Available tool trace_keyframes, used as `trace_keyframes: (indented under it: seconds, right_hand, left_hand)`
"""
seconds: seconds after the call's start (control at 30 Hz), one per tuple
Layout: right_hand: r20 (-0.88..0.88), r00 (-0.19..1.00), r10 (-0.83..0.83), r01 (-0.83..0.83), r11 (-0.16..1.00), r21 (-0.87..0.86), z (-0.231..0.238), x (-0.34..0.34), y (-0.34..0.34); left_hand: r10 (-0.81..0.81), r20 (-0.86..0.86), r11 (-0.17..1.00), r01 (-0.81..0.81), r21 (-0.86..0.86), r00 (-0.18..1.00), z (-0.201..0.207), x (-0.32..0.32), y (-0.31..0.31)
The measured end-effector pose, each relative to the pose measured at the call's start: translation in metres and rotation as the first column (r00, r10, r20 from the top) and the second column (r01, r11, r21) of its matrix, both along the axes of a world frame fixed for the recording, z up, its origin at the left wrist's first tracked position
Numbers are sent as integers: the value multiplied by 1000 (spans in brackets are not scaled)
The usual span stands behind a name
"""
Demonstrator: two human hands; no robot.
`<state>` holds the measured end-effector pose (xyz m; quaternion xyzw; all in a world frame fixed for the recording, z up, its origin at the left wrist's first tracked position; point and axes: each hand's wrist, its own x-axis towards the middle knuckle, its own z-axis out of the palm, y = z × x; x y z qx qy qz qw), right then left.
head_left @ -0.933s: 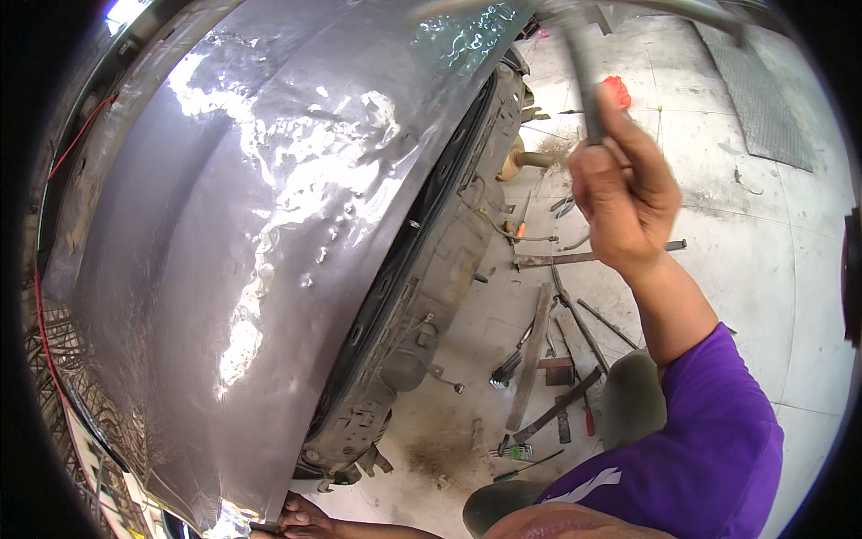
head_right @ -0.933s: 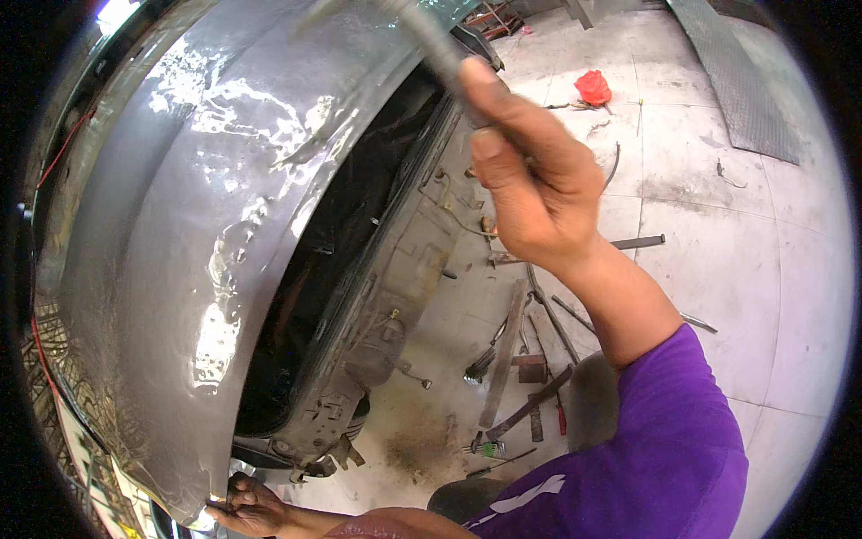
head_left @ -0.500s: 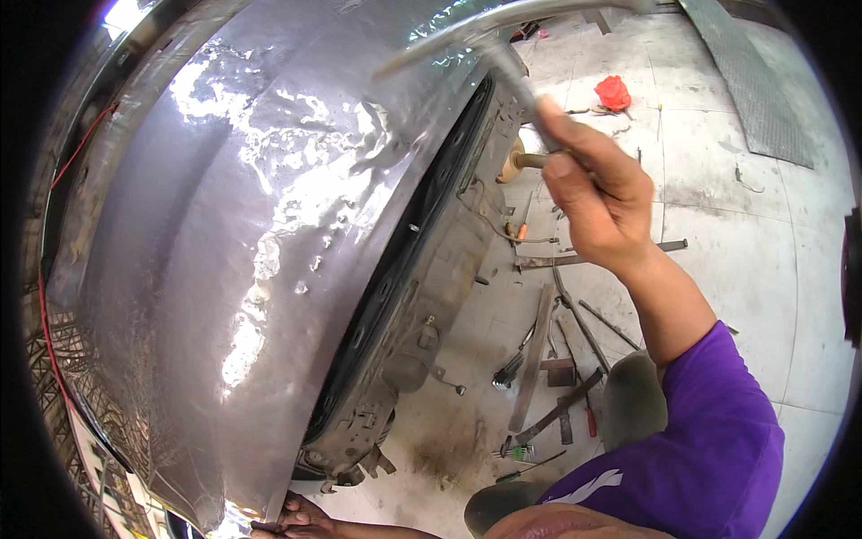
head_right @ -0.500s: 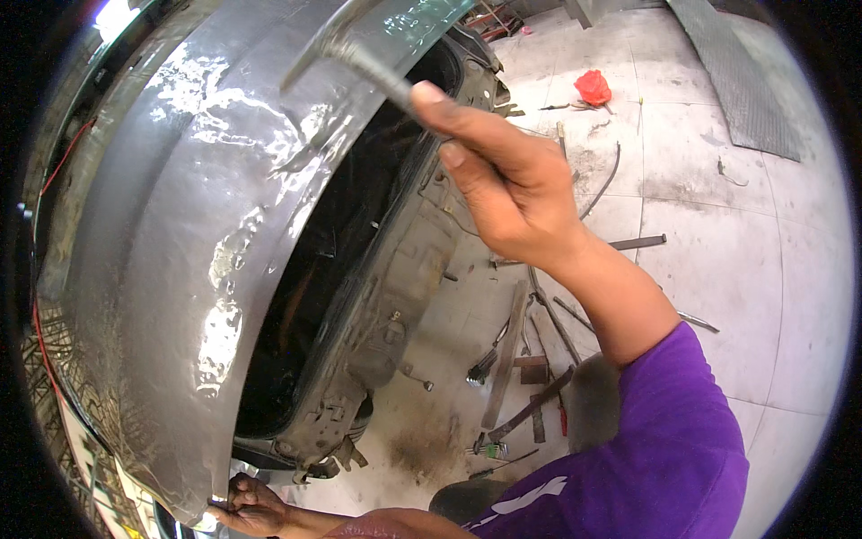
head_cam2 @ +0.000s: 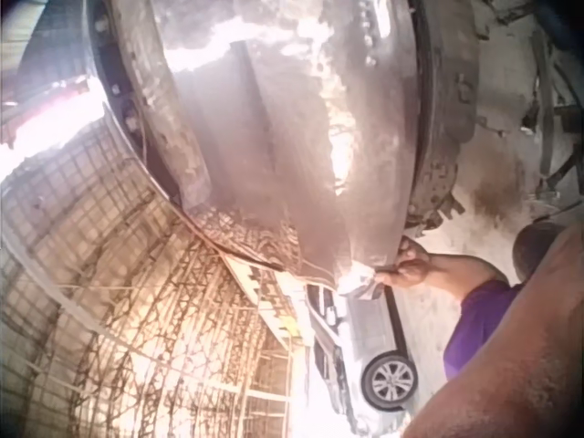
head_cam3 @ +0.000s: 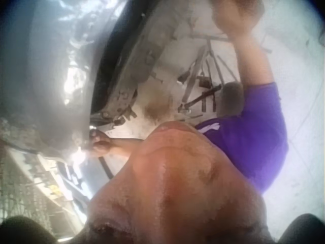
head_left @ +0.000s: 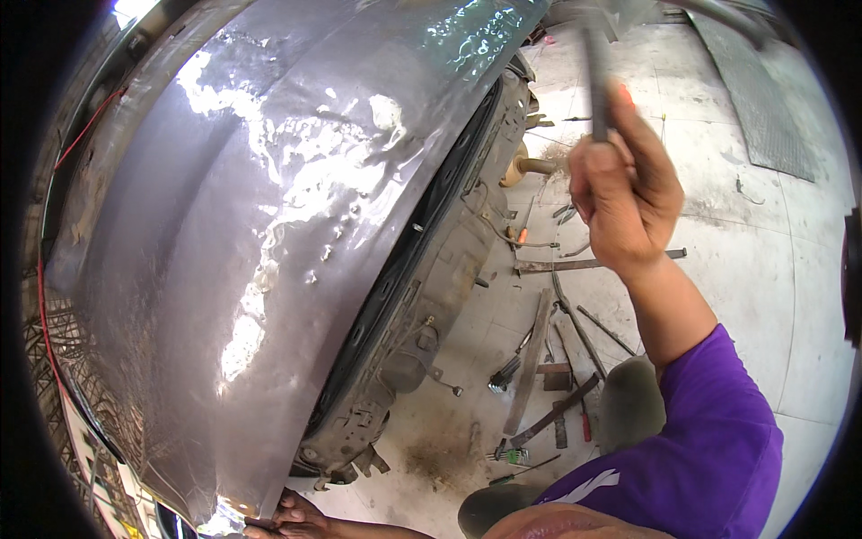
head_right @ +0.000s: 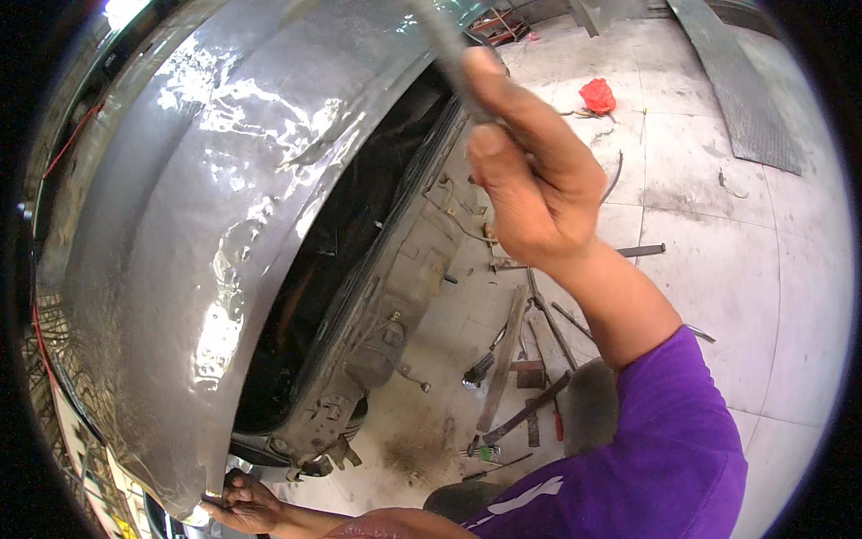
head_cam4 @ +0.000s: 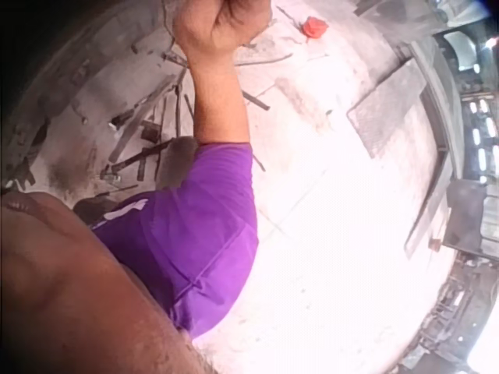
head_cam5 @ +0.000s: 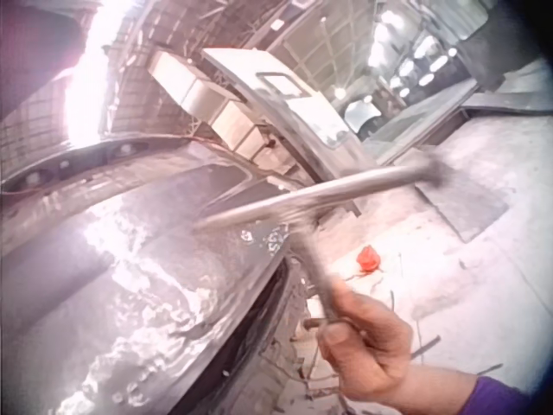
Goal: The person uses a hammer and a metal rod to flatten dents on a car body panel, striking the surface repeatedly and wiping it by hand.
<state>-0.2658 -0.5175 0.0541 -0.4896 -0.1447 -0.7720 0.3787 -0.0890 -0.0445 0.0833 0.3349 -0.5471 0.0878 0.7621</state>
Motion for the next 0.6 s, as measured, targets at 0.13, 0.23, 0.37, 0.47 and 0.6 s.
trace_keyframes:
  seconds: [0.13, 0.23, 0.37, 0.47, 0.6]
  right_hand:
    - [-95, 990, -101, 100, 995, -15, -4, 12, -3]
    - [-29, 1000, -2, 3, 998, 59, -6, 3, 3]
    - [-91, 985, -148, 146, 989, -21, -11, 9, -6]
    - [-53, 999, -12, 13, 1000, 16, -14, -1, -2]
    - [-143, 989, -37, 42, 999, 32, -14, 4, 0]
  left_hand:
    - [596, 199, 801, -592, -84, 778, -11, 4, 3]
    - [378, 223, 916, -398, 51, 898, -1, -3, 1]
    - [435, 254, 891, -454, 18, 864, -5, 4, 0]
    - [435, 204, 899, -435, -46, 877, -6, 4, 2]
    - [915, -51, 392, -913, -114, 399, -26, 36, 32]
